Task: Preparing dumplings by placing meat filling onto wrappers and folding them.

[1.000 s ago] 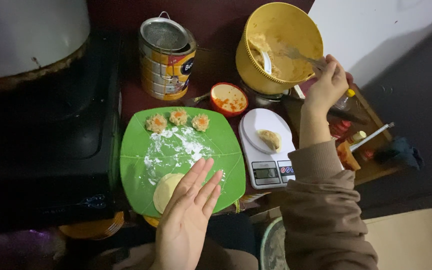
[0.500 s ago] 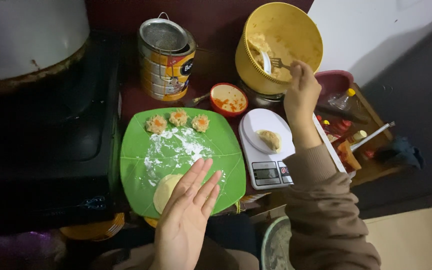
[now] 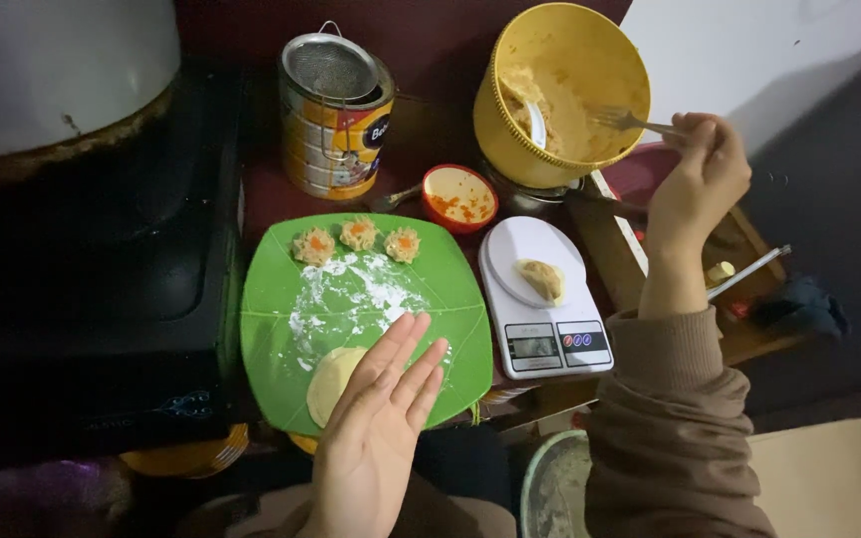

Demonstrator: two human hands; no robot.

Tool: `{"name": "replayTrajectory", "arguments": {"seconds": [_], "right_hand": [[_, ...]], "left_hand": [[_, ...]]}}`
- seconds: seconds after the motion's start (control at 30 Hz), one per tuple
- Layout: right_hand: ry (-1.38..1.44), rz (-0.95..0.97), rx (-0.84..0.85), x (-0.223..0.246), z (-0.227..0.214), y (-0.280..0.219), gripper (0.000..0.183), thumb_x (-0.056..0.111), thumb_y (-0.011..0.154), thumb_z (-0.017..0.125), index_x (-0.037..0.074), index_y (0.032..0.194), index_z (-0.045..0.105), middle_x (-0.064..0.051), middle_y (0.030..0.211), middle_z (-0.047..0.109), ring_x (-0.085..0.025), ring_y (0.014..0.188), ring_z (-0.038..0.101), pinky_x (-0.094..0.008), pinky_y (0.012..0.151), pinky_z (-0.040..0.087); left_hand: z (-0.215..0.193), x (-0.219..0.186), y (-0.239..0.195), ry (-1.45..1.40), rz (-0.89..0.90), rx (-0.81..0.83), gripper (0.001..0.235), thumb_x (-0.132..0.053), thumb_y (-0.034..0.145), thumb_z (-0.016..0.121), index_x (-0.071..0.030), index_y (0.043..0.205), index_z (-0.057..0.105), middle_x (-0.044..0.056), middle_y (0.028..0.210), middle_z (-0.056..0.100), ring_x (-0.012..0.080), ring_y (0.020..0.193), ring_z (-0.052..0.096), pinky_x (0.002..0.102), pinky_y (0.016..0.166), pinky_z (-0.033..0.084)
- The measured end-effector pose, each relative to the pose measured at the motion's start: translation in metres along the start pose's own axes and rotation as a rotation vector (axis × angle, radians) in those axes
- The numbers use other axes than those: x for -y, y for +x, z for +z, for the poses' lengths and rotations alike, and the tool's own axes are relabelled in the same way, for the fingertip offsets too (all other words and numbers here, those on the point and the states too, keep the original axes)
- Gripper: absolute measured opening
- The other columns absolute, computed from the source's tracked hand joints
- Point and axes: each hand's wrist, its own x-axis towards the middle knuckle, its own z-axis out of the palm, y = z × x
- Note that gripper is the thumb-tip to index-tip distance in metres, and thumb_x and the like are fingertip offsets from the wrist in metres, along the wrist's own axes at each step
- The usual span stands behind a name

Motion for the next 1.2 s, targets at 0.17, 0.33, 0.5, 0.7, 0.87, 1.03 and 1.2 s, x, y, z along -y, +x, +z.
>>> {"name": "replayTrajectory", "arguments": {"seconds": [0.17,0.33,0.5,0.7,0.87,1.03,1.2], "right_hand": [[0.11,-0.053,-0.105,0.0,0.0,-0.001,0.029,0.01,0.109,0.043,-0.005,0.106,0.068,-0.017,0.099,0.076,-0.026,0.091,0.078,-0.035,0.081,0.068],[0.228,0.053,-0.105,-0.015,0.007,-0.007,0.029,0.012,0.107,0.044,-0.004,0.105,0.068,-0.017,0.096,0.076,-0.024,0.09,0.079,-0.035,0.08,0.071],[0.435,0.314,-0.025,-0.045,0.032,-0.009,0.02,0.011,0.105,0.053,0.0,0.1,0.07,-0.016,0.097,0.077,-0.023,0.086,0.08,-0.031,0.083,0.074],[0.237,0.168,0.048,-0.07,0.054,-0.014,0.024,0.018,0.104,0.053,0.002,0.097,0.07,-0.014,0.088,0.083,-0.022,0.081,0.086,-0.03,0.068,0.07],[0.068,-0.032,0.006,-0.098,0.049,-0.012,0.021,0.004,0.102,0.048,0.001,0.096,0.068,-0.013,0.083,0.079,-0.022,0.072,0.083,-0.032,0.065,0.071],[-0.005,-0.155,0.053,-0.074,0.028,-0.014,0.025,0.013,0.111,0.049,-0.002,0.103,0.067,-0.015,0.09,0.077,-0.023,0.077,0.078,-0.033,0.068,0.066],[0.028,-0.271,-0.077,-0.052,0.007,-0.004,0.031,0.022,0.115,0.05,-0.002,0.102,0.064,-0.018,0.092,0.08,-0.027,0.081,0.081,-0.036,0.071,0.068]], "left_hand": [[0.002,-0.002,0.0,0.048,-0.006,-0.001,0.056,-0.024,0.107,0.049,0.0,0.156,0.04,0.023,0.165,0.035,0.0414,0.147,0.041,0.049,0.118,0.033],[0.002,0.003,0.001,0.015,-0.013,0.013,0.054,-0.019,0.107,0.049,0.001,0.156,0.039,0.024,0.165,0.033,0.0409,0.148,0.039,0.05,0.12,0.031],[0.001,0.009,0.003,-0.023,-0.001,0.0,0.054,-0.018,0.106,0.052,0.001,0.155,0.041,0.025,0.164,0.034,0.0401,0.147,0.04,0.047,0.119,0.031],[0.003,0.007,0.001,0.042,-0.024,0.025,0.052,-0.018,0.109,0.045,0.001,0.157,0.037,0.026,0.166,0.028,0.0426,0.151,0.035,0.051,0.123,0.027],[-0.002,0.006,0.003,0.012,-0.002,-0.005,0.055,-0.019,0.107,0.053,0.0,0.156,0.038,0.026,0.166,0.03,0.0399,0.149,0.039,0.046,0.121,0.031],[-0.001,0.002,0.003,0.038,-0.019,0.007,0.054,-0.02,0.108,0.049,-0.001,0.157,0.036,0.025,0.167,0.027,0.0413,0.151,0.035,0.048,0.123,0.028],[-0.004,0.004,0.004,0.051,-0.015,0.011,0.053,-0.02,0.109,0.046,0.0,0.157,0.036,0.025,0.167,0.028,0.0419,0.151,0.035,0.05,0.123,0.028]]}}
